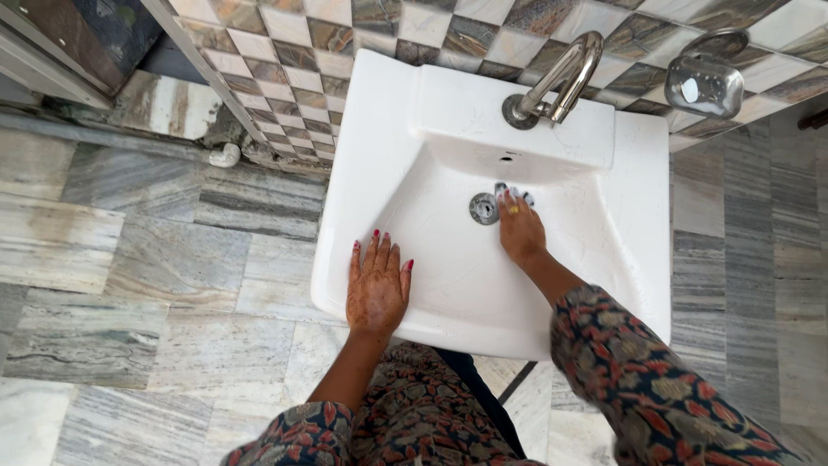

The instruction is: The person scrubs the interior and rim of a white bathroom sink using a cloth, then rinses the cloth under running water from the faucet. The person continues to wipe the sink basin and faucet area thoroughly.

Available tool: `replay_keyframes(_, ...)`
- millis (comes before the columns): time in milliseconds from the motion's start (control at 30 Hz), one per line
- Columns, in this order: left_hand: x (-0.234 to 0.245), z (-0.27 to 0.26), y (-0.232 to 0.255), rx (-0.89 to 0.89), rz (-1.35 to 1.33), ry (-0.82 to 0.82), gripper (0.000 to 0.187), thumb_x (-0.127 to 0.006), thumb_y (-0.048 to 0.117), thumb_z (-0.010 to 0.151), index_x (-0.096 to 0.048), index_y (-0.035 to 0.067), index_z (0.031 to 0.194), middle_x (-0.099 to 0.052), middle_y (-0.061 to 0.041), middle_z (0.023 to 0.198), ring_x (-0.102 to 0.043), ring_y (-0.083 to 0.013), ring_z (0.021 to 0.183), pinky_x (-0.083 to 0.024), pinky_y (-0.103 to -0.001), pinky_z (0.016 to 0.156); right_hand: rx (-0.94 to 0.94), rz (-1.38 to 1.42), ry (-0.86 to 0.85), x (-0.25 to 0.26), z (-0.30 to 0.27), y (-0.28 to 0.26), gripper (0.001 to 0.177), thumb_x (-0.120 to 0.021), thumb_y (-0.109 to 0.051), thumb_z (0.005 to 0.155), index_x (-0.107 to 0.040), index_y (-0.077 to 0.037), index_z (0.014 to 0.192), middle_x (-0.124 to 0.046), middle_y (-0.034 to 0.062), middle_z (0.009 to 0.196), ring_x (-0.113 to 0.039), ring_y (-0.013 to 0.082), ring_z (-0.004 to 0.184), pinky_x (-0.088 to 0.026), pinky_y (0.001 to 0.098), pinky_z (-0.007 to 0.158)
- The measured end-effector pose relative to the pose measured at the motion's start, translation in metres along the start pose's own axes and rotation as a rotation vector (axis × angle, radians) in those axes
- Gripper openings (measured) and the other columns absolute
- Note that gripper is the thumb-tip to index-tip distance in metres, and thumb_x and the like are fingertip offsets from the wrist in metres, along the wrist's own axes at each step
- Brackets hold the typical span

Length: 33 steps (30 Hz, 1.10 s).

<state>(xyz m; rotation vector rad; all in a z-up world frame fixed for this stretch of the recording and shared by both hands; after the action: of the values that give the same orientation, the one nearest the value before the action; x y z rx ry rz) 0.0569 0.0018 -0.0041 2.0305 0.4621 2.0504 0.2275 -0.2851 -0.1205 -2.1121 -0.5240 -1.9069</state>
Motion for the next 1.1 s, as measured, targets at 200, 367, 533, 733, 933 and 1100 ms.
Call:
replay_keyframes(200, 0.006, 0.004, 0.001, 0.007, -0.018, 0.045, 0.056, -0.035, 0.041, 0.104, -0.06, 0.002, 0.135, -0.048, -0.013, 0.152, -0.03, -0.0244, 0.148, -0.01, -0.047, 0.124, -0.081, 0.196, 0.075, -0.002, -0.02, -0.014, 0.049, -0.038, -0.018, 0.102, -0.051, -0.005, 0.148, -0.051, 0.0188, 0.152, -0.044, 0.038, 0.14, -0.036, 0.0469, 0.116)
replay_keyframes(367, 0.006, 0.003, 0.004, 0.036, 0.034, -0.036, 0.057, -0.029, 0.042, 0.107, -0.056, 0.005, 0.141, -0.042, -0.009, 0.159, -0.024, -0.0211, 0.154, -0.008, -0.045, 0.128, 0.194, 0.036, 0.166, -0.006, -0.057, -0.104, 0.045, -0.043, -0.015, 0.109, -0.051, 0.004, 0.149, -0.055, 0.0233, 0.151, -0.049, 0.0336, 0.143, -0.032, 0.0455, 0.13)
replay_keyframes(533, 0.0, 0.003, -0.002, 0.033, 0.084, -0.096, 0.059, -0.024, 0.044, 0.107, -0.053, 0.007, 0.144, -0.038, -0.007, 0.16, -0.022, -0.0193, 0.153, -0.007, -0.046, 0.128, 0.2, 0.253, -0.05, -0.011, 0.019, -0.119, 0.07, -0.048, -0.03, 0.103, -0.022, 0.0, 0.161, -0.026, 0.0185, 0.165, -0.023, 0.0337, 0.151, -0.006, 0.0652, 0.12)
replay_keyframes(733, -0.01, 0.002, -0.001, 0.024, 0.072, -0.08, 0.06, -0.024, 0.045, 0.106, -0.052, 0.008, 0.143, -0.038, -0.008, 0.16, -0.02, -0.0194, 0.152, -0.007, -0.047, 0.125, -0.191, 0.1, 0.019, 0.005, -0.008, 0.016, 0.081, -0.049, -0.046, 0.1, -0.02, -0.004, 0.163, -0.018, 0.0179, 0.17, -0.011, 0.0337, 0.158, -0.007, 0.0595, 0.125)
replay_keyframes(933, -0.006, -0.005, 0.005, -0.012, 0.018, 0.021, 0.055, -0.034, 0.039, 0.106, -0.055, 0.002, 0.141, -0.039, -0.011, 0.16, -0.022, -0.0218, 0.154, -0.009, -0.052, 0.126, -0.554, 0.01, 0.103, -0.023, 0.045, -0.018, 0.076, -0.042, -0.046, 0.103, -0.021, 0.002, 0.158, -0.013, 0.0223, 0.169, -0.001, 0.037, 0.154, -0.007, 0.0615, 0.122)
replay_keyframes(1100, 0.0, -0.001, -0.004, 0.015, -0.059, 0.064, 0.054, -0.037, 0.038, 0.107, -0.054, 0.002, 0.142, -0.04, -0.011, 0.16, -0.023, -0.0215, 0.155, -0.01, -0.052, 0.127, -0.19, 0.4, 0.12, -0.015, 0.087, -0.149, 0.069, -0.047, -0.028, 0.106, -0.02, 0.009, 0.157, -0.022, 0.0261, 0.164, -0.016, 0.0402, 0.154, -0.014, 0.0558, 0.124)
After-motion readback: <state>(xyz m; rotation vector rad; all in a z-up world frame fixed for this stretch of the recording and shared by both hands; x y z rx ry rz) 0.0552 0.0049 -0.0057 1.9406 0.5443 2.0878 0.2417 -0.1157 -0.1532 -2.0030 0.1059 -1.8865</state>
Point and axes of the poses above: each hand's wrist, its own z-axis towards the middle knuckle, its own x-axis out of the back of the hand, y = z × x, the point moved 6 cm from there along z, towards the middle knuckle
